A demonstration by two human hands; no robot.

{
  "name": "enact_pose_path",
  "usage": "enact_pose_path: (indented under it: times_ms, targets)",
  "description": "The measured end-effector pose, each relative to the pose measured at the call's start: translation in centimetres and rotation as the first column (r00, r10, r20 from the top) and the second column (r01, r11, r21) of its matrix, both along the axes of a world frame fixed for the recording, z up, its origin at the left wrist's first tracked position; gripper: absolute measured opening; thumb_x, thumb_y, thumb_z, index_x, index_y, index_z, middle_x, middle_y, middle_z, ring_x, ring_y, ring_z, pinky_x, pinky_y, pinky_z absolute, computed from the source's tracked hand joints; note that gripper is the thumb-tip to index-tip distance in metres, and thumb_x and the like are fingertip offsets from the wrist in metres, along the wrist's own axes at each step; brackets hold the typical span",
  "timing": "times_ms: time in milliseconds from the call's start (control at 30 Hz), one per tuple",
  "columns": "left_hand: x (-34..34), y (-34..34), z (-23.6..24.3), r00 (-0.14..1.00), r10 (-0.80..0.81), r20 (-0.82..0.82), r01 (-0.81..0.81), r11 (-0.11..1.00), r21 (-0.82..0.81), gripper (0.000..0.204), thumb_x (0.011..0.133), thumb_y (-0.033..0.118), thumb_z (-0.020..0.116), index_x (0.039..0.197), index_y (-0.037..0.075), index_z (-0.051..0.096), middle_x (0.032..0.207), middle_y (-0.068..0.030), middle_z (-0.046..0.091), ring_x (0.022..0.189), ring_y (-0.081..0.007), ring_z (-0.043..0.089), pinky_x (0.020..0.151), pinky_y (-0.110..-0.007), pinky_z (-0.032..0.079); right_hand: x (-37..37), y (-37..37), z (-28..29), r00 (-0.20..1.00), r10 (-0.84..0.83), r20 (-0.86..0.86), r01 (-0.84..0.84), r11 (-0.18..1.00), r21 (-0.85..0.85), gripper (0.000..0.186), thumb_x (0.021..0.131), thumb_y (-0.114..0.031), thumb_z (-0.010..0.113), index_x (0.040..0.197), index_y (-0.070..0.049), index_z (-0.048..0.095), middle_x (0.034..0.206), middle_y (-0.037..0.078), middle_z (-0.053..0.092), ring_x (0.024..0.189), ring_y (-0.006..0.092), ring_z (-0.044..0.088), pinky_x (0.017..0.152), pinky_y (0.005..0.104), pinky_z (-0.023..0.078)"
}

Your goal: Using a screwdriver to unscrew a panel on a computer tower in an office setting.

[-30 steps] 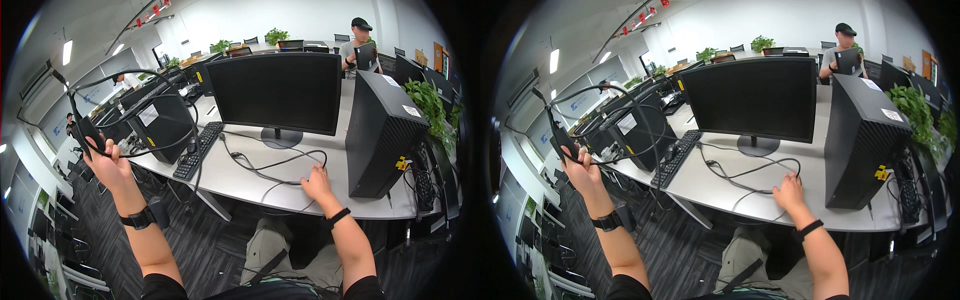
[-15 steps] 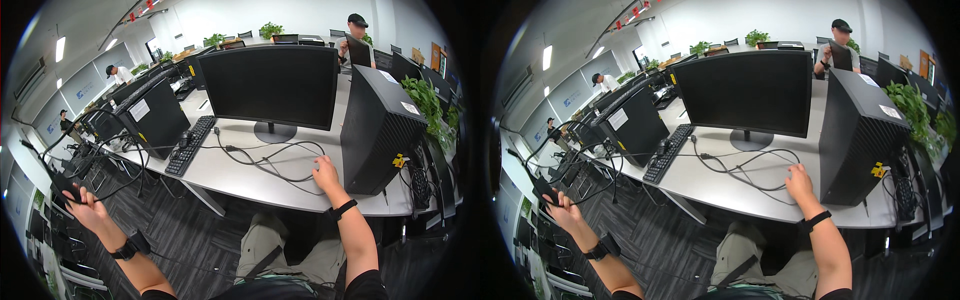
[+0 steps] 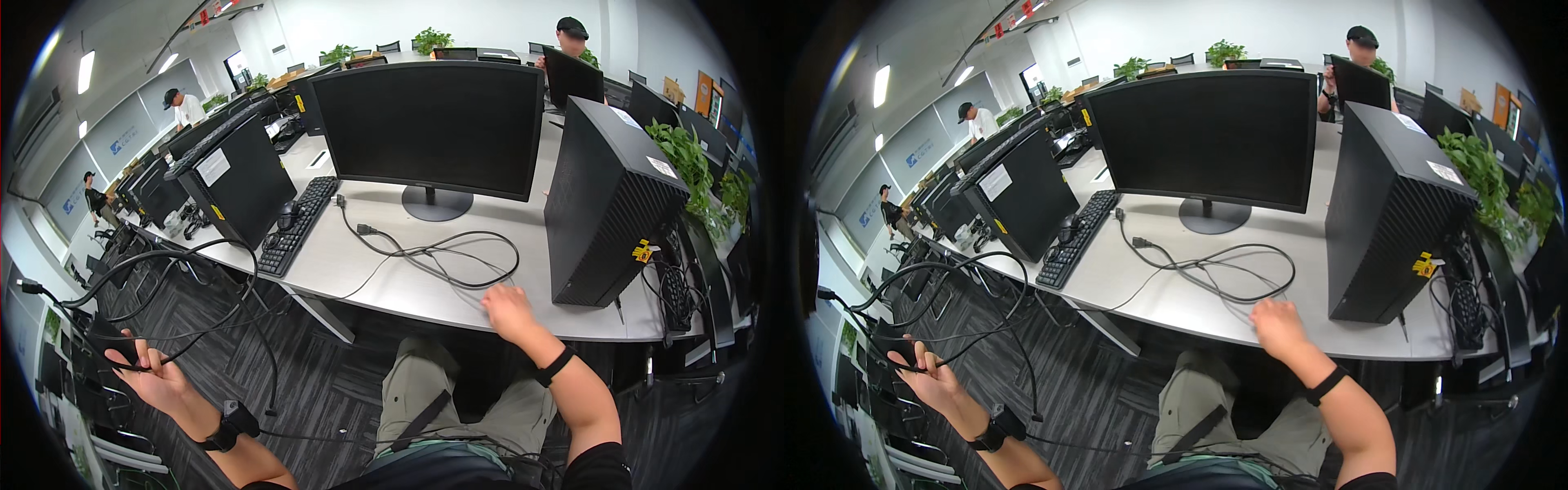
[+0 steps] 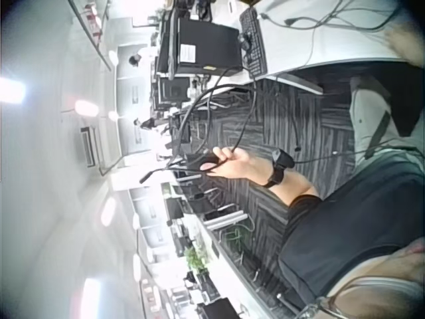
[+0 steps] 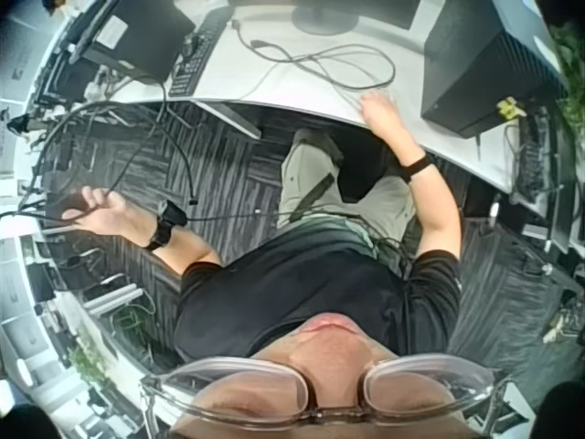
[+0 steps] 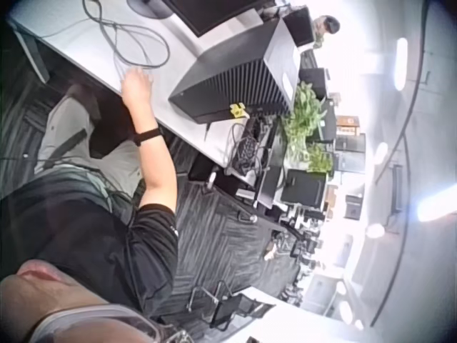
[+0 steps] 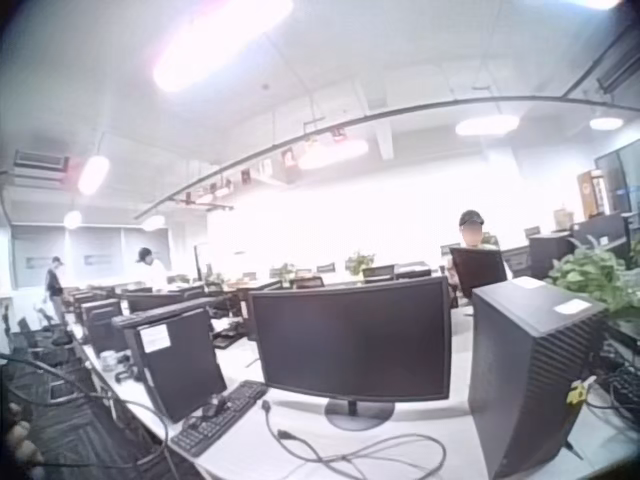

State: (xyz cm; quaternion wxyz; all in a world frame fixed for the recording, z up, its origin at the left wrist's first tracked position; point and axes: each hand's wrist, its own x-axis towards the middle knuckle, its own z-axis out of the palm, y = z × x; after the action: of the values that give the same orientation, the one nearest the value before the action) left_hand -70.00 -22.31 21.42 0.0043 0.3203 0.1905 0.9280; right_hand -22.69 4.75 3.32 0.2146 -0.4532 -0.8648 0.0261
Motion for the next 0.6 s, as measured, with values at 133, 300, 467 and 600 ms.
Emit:
enact_pose_path:
  times_ms: [133, 300, 467, 600]
  targets:
    - [0.1, -0.8, -0.4, 0.999, 0.032, -0.027, -0.032, 0.999, -0.023, 0.041, 0.103, 0.032, 0.042, 0.12, -0.005, 0.051, 0.112, -0.0133, 0.053, 0.062, -0.0076, 0.038, 0.04, -0.016, 0.029, 2.5, -0.2, 3.4, 0.793, -0.142, -0.593, -0.172, 0.88, -0.442, 0.017, 0.099, -0.021, 0.047, 0.097, -0.004, 0.049, 0.081, 0.009, 0.058, 0.076, 0.0215, 0.058, 0.077, 0.0359, 0.046]
    - [1.0, -0.4, -1.5, 0.989, 0.14, 0.056, -0.135, 0.987, -0.086, 0.039, 0.104, 0.029, 0.041, 0.12, -0.005, 0.052, 0.11, -0.0128, 0.055, 0.062, -0.0082, 0.037, 0.04, -0.017, 0.027, 2.2, 1.8, 8.6, 0.147, -0.174, -0.974, -0.456, 0.862, -0.222, 0.017, 0.104, -0.019, 0.038, 0.098, -0.005, 0.046, 0.077, 0.005, 0.051, 0.068, 0.0142, 0.049, 0.074, 0.0302, 0.047]
    - [1.6, -1.2, -2.3, 0.983, 0.153, 0.1, -0.148, 0.987, -0.059, 0.039, 0.103, 0.03, 0.042, 0.121, -0.004, 0.052, 0.113, -0.013, 0.056, 0.061, -0.0077, 0.036, 0.04, -0.017, 0.026, 2.4, -1.5, 12.9, 0.047, 0.071, -0.996, -0.354, 0.934, 0.049, 0.012, 0.103, -0.016, 0.042, 0.104, -0.005, 0.047, 0.077, 0.002, 0.046, 0.066, 0.0095, 0.044, 0.072, 0.0277, 0.047]
    - [1.3, -3.3, -2.3, 0.99, 0.138, 0.041, -0.138, 0.99, -0.019, 0.039, 0.103, 0.031, 0.043, 0.122, -0.002, 0.051, 0.113, -0.013, 0.056, 0.061, -0.0072, 0.035, 0.039, -0.017, 0.026, 4.3, -4.4, 16.7, -0.16, 0.317, -0.935, -0.286, 0.891, 0.351, 0.013, 0.103, -0.017, 0.043, 0.107, -0.005, 0.049, 0.081, 0.003, 0.045, 0.069, 0.0113, 0.042, 0.074, 0.0311, 0.046]
